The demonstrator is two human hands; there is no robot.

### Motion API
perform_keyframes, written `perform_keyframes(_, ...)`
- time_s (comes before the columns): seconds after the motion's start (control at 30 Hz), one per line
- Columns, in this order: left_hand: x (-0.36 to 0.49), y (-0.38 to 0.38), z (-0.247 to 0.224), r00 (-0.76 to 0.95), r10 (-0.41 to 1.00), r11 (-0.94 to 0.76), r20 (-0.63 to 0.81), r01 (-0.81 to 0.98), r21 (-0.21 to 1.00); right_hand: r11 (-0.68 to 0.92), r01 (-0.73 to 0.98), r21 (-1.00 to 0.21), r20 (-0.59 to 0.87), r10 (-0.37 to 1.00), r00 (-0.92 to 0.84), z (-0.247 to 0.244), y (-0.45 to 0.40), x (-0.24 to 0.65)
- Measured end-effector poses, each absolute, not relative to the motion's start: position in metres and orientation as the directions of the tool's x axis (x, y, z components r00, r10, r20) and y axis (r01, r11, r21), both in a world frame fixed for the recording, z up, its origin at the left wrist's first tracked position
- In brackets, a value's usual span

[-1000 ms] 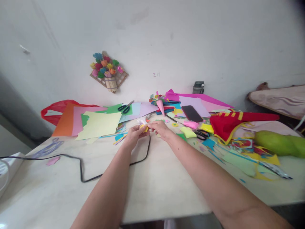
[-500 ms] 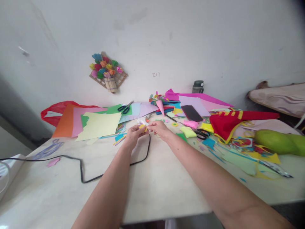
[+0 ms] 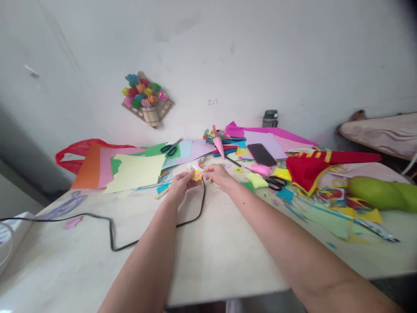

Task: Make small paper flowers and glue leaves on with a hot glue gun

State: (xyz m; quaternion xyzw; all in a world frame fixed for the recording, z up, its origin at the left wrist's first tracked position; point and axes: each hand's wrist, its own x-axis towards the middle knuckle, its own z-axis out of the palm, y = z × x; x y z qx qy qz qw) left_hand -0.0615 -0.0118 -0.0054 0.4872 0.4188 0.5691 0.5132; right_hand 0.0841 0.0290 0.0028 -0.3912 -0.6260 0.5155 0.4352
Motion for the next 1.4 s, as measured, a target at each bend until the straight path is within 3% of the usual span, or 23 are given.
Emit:
perform_keyframes(0.33, -0.057, -0.003, -0.012, -0.106, 0.980, -0.182, 0.169, -0.125, 0.975, 0.127, 0.019, -0.992, 0.114, 0.939, -0.324, 0.001, 0.026, 0.082)
perform_keyframes(0.6, -0.064, -0.010, -0.008, 0.061, 0.991, -0.108, 0.120, -0.171, 0.979, 0.114, -0.037, -0.993, 0.120, 0.944, -0.308, -0.001, 0.031, 0.084)
perform_keyframes(0.87, -0.065, -0.011, -0.009, 0.088, 0.987, -0.127, 0.138, -0.118, 0.985, 0.063, -0.086, -0.994, 0.093, 0.906, -0.413, -0.001, 0.032, 0.088)
perform_keyframes(1.07, -0.061, -0.012, -0.008, 0.115, 0.984, -0.133, 0.139, -0.055, 0.990, 0.158, 0.003, -0.987, 0.147, 0.924, -0.353, -0.003, 0.031, 0.084)
perform_keyframes(1.4, -0.057, -0.012, -0.008, 0.095, 0.986, -0.136, 0.139, -0.043, 0.990, 0.172, -0.047, -0.984, 0.178, 0.937, -0.299, -0.011, 0.037, 0.078)
